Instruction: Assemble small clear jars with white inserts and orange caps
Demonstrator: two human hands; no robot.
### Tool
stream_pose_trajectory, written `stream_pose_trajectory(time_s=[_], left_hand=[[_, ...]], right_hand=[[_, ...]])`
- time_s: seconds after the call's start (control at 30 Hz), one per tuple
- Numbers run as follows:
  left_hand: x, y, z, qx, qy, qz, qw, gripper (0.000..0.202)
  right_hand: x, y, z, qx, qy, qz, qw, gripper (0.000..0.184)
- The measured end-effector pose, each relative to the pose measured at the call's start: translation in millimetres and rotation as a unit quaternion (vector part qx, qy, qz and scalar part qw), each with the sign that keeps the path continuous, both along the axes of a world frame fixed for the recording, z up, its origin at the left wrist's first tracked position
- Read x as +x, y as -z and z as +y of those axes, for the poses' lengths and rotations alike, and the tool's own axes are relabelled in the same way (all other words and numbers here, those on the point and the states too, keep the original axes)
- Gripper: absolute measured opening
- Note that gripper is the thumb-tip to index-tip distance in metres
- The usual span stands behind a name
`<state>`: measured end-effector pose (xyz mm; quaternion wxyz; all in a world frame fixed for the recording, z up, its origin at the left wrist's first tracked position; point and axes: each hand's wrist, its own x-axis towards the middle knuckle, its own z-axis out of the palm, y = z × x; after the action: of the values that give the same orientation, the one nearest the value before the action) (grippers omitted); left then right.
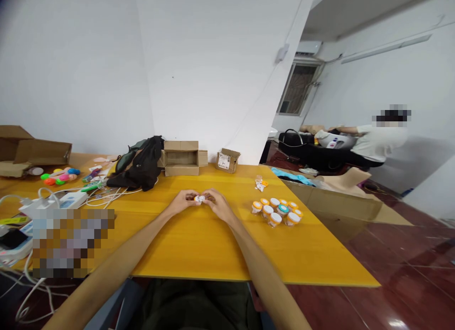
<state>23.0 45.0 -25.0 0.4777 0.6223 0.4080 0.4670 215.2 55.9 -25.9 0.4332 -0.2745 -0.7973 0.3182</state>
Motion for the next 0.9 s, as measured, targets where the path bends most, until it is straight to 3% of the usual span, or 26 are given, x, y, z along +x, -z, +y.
stream_pose_trajectory(time_s=[0.3,0.7,0.9], left_hand=[[-1.3,-2.1,-1.8,0.023,0.03,0.024,0.999,0.029],[-2.4,4.2,2.9,0.013,0.018,0.046,0.999,0.028],[-3.0,1.9,3.1,0.017,0.042,0.056,0.997,0.026]], right_hand=[[2.4,0.0,-1.9,0.037,-0.005,-0.004,0.999,0.009],[2.3,6.1,-0.4,-0.038,0.01,-0.008,0.999,0.013],[4.3,1.9,-3.6,0.039,-0.006,-0.018,0.999,0.01]])
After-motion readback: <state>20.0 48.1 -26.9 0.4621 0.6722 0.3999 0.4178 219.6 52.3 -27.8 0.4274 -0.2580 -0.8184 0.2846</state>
